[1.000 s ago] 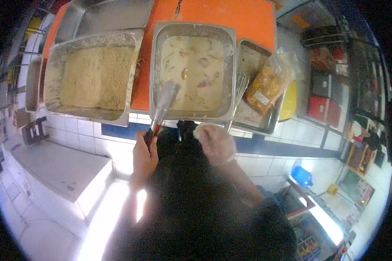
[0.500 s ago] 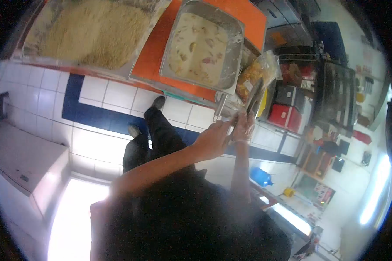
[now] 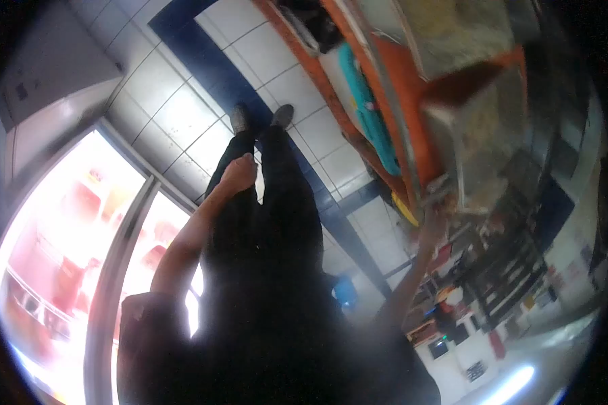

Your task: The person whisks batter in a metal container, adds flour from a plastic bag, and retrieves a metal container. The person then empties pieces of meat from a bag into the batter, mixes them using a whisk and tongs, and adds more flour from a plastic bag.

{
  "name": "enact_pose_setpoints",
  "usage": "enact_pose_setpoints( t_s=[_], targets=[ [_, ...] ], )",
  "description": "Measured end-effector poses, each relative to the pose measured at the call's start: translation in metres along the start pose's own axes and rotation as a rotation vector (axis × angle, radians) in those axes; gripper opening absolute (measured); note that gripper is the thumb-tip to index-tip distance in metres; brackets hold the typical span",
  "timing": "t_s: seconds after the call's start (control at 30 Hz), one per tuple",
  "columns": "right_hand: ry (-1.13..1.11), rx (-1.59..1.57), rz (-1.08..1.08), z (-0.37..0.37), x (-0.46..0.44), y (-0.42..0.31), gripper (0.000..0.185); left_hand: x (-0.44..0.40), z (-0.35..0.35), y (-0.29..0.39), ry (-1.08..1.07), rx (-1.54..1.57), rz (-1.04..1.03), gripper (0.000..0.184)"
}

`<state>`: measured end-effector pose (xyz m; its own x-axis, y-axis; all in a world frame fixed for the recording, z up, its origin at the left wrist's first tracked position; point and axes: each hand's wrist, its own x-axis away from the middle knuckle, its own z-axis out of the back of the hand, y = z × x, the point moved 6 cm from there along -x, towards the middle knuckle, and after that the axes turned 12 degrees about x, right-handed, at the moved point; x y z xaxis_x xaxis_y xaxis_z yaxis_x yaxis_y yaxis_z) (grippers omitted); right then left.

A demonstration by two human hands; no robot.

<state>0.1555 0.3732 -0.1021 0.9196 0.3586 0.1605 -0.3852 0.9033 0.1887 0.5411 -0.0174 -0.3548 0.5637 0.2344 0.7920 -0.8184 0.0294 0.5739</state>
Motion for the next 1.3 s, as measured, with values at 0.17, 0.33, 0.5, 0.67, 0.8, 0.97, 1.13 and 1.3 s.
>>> enact_pose_setpoints(
  t_s=[0.17,0.33,0.5,0.67,0.8,0.97,1.13,1.3],
  targets=[
    [0.241,-0.261,0.204,0.062,0.019,-0.201,0.022,-0.042,0.005,-0.169,0.309,0.291,0.161,0.032],
    [-0.056,-0.245,0.418,-0.134,-0.106,-0.43,0.028,-0.056,-0.018,-0.271,0.368,0.247,0.285,0.031],
    [0.159,0.185,0.442,-0.342,-0.28,-0.537,0.037,-0.058,-0.005,-0.264,0.337,0.786,0.466,0.025],
    [-0.111,0.206,0.455,-0.358,-0.328,-0.546,0.029,-0.06,-0.012,-0.278,0.424,1.011,0.5,0.023],
    [0.225,0.165,0.557,-0.234,-0.283,-0.569,0.024,-0.072,0.003,-0.246,0.327,0.836,0.397,0.025],
    [0.182,-0.025,0.566,-0.082,-0.191,-0.533,0.023,-0.082,0.083,-0.118,0.42,0.428,0.127,0.032],
    [0.202,-0.198,0.666,0.133,-0.102,-0.459,0.023,-0.074,0.142,0.007,0.231,0.784,-0.221,0.061],
    [0.08,-0.413,0.603,0.273,-0.075,-0.35,0.023,0.028,0.184,0.185,-0.259,1.345,-0.58,0.085]
  ],
)
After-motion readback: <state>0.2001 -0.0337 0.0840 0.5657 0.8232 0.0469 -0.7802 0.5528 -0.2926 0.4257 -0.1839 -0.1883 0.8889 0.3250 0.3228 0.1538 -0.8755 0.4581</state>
